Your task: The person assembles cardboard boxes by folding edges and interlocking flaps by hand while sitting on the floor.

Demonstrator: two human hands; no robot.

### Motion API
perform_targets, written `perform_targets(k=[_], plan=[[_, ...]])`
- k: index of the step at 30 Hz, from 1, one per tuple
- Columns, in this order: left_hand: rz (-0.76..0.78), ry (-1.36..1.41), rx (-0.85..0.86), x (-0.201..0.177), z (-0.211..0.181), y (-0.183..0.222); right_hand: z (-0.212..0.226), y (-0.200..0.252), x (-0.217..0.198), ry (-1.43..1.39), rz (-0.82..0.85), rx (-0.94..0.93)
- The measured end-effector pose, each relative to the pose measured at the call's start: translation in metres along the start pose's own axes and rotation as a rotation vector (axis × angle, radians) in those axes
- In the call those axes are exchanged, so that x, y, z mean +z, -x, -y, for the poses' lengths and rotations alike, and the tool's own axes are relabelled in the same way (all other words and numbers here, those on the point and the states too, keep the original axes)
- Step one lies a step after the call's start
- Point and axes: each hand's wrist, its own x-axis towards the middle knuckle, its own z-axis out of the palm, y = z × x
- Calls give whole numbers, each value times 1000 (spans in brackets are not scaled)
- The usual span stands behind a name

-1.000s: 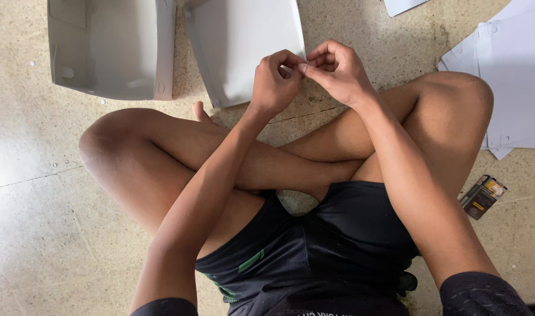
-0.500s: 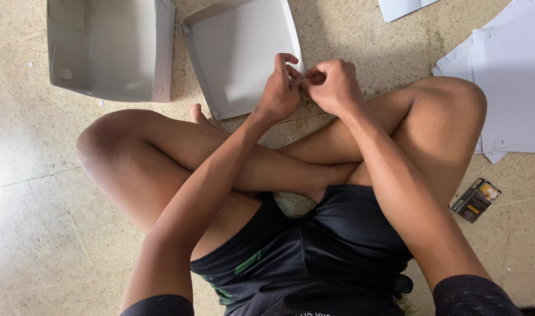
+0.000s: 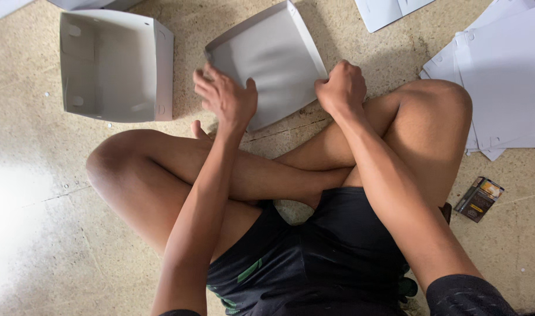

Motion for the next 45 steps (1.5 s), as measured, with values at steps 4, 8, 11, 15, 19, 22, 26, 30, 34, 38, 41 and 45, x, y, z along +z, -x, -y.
perform_targets(k=[4,8,11,15,19,22,26,30,34,38,41,45], plan=[[144,-59,10,15,21,-6,1,-7,-2,-100,-56,-30],[222,211,154,65,37,-15,9,1,-6,-92,36,-149],[237,174,265,57,31,-11,5,0,-2,3,114,-208],[304,106,153,44,26,-20,54,33,-64,-350,264,-79],[238,44,151,-15,23,-22,39,17,-49,-170,271,-73],[-57,-77,132,-76,20,-35,25,1,-33,-157,289,37],[-25,-168,-15,-61,86,-85,25,3,-26,-129,244,27],[54,-167,0,-6,106,-103,-9,-25,13,-188,222,58],[-11,-227,160,-12,80,-73,-40,-35,26,-414,140,64],[126,-300,292,-18,71,-50,-6,-14,-49,-749,200,152],[130,-288,400,-13,60,-29,7,-13,-88,-1020,72,80],[102,-384,618,2,48,-4,14,-6,-114,-1057,-132,-49]])
